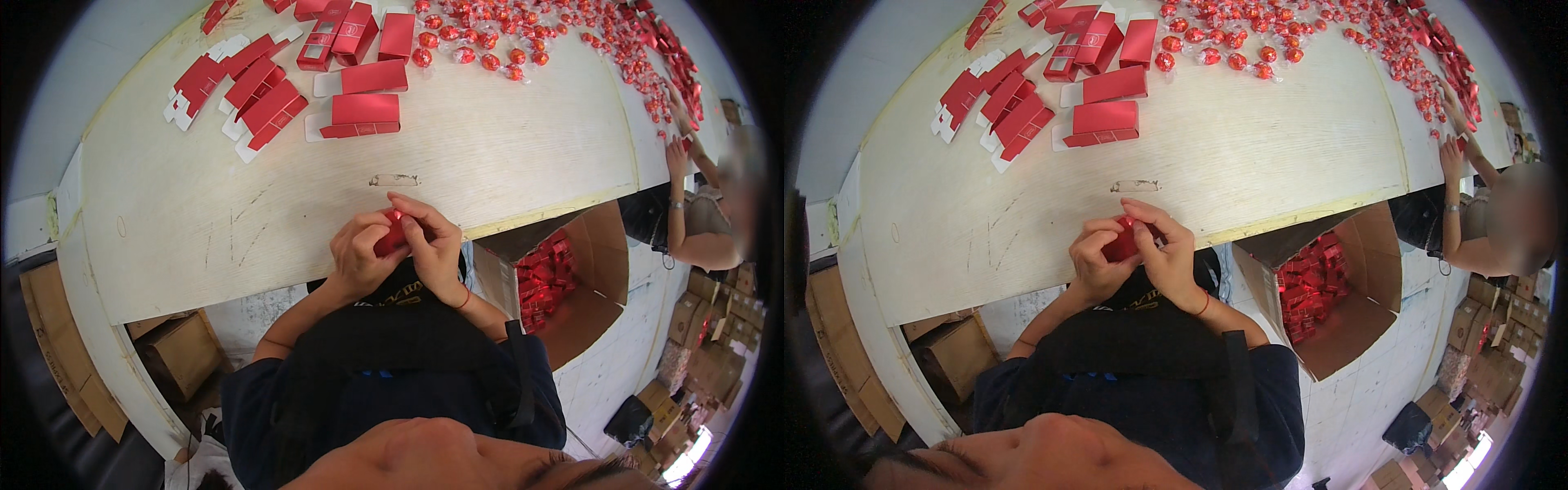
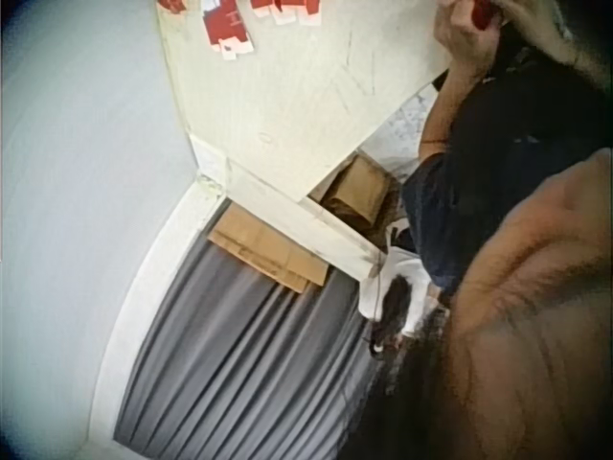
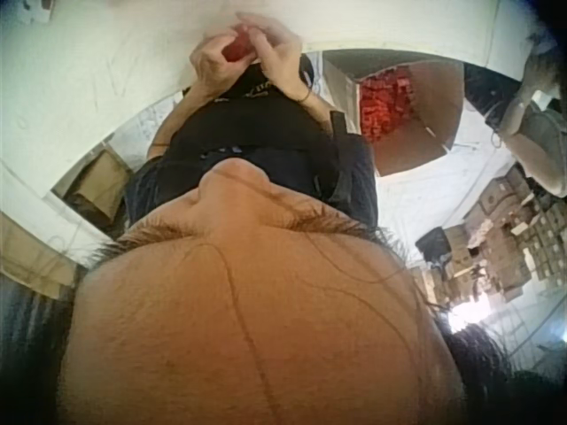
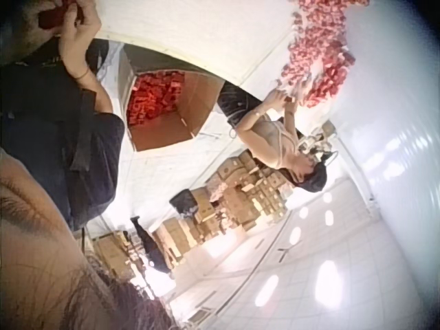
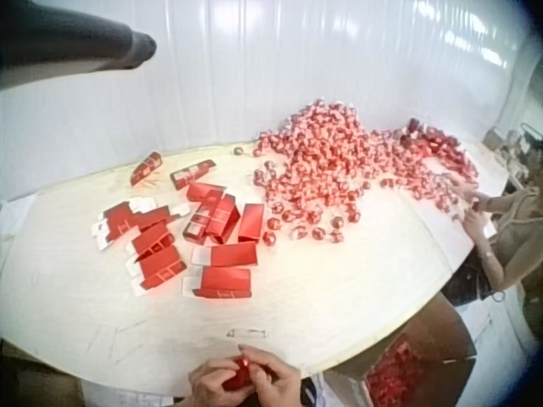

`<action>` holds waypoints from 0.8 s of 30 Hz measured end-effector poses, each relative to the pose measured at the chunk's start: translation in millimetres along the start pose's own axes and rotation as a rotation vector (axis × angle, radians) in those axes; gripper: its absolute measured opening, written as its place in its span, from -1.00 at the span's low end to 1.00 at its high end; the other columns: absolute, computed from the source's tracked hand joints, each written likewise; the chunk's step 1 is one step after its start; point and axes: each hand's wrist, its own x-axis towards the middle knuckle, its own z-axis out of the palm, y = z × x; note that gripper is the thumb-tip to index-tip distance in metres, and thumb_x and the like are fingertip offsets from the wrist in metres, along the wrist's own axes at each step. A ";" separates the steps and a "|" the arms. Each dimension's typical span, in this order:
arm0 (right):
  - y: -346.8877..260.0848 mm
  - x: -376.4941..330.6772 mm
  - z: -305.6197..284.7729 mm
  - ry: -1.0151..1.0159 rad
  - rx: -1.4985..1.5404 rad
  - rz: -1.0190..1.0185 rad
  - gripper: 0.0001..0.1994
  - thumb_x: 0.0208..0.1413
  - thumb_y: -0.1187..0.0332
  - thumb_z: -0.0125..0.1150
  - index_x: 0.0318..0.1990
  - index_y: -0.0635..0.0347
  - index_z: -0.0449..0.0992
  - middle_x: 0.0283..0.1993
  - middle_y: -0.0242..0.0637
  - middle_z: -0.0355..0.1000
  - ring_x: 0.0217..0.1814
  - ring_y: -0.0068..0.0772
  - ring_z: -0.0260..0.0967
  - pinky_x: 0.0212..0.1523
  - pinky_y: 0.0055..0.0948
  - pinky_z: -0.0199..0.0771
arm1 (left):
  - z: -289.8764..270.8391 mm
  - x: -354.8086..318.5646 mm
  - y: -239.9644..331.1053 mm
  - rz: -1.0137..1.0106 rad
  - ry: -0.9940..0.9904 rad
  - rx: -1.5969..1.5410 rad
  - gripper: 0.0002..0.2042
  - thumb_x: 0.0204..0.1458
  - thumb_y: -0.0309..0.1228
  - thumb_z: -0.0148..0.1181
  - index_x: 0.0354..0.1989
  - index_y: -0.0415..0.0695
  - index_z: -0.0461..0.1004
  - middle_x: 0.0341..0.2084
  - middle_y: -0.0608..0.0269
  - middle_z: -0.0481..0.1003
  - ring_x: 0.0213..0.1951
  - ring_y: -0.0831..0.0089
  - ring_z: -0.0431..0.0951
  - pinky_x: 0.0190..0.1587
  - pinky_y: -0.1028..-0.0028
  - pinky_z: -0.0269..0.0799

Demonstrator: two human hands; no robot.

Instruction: The person assembles small red cardboard boxes by folding flat pieces into rectangular shapes. They repeatedly pick up a flat piece, fold the sides, and place the finished box on the table. A second person is visible in the background handling wrapped candies.

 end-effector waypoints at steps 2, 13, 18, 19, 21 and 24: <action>-3.5 0.1 2.6 0.012 -0.010 -0.004 -0.77 0.17 0.63 -0.01 -0.05 0.42 0.49 0.06 -0.08 0.47 0.07 -0.39 0.42 0.09 -0.45 0.43 | 0.8 0.4 0.8 0.011 0.008 -0.002 -0.35 -0.37 -0.40 0.58 -0.13 -0.06 0.23 -0.30 0.20 0.48 -0.39 0.26 0.56 -0.43 0.38 0.45; -1.1 5.5 -8.7 0.009 0.075 0.112 -0.85 0.14 0.65 0.04 -0.16 0.42 0.49 -0.06 -0.10 0.52 -0.05 -0.45 0.47 0.04 -0.48 0.46 | -0.7 1.8 2.2 0.058 -0.063 -0.009 -0.25 -0.42 -0.39 0.63 -0.08 -0.06 0.17 -0.28 0.14 0.47 -0.37 0.25 0.56 -0.41 0.38 0.48; 5.3 5.9 -10.5 0.003 0.107 0.081 -0.85 0.15 0.65 0.03 -0.16 0.41 0.48 -0.07 -0.11 0.52 -0.06 -0.46 0.48 0.02 -0.49 0.46 | -3.8 2.6 2.6 0.064 -0.108 0.011 -0.25 -0.42 -0.38 0.63 -0.07 -0.07 0.18 -0.25 0.13 0.48 -0.35 0.25 0.57 -0.39 0.38 0.49; 6.7 5.6 -10.6 0.005 0.114 0.081 -0.85 0.15 0.65 0.03 -0.16 0.41 0.48 -0.07 -0.11 0.52 -0.06 -0.46 0.48 0.02 -0.49 0.46 | -3.8 2.1 2.2 0.065 -0.112 0.014 -0.25 -0.42 -0.38 0.63 -0.06 -0.08 0.18 -0.24 0.12 0.48 -0.33 0.24 0.57 -0.38 0.36 0.49; 7.7 5.6 -11.3 0.010 0.110 0.091 -0.86 0.15 0.64 0.03 -0.16 0.41 0.48 -0.07 -0.11 0.52 -0.06 -0.46 0.48 0.02 -0.49 0.46 | -4.1 1.2 1.7 0.066 -0.123 0.021 -0.24 -0.41 -0.37 0.63 -0.04 -0.09 0.19 -0.22 0.10 0.48 -0.30 0.23 0.57 -0.35 0.34 0.50; 8.2 6.1 -13.2 0.036 0.073 0.097 -0.87 0.16 0.64 0.04 -0.17 0.40 0.47 -0.07 -0.09 0.52 -0.05 -0.46 0.47 0.02 -0.49 0.46 | -10.3 6.8 4.3 -0.109 -0.213 0.038 -0.24 -0.41 -0.36 0.61 0.00 -0.10 0.23 -0.18 0.11 0.48 -0.21 0.18 0.54 -0.23 0.27 0.47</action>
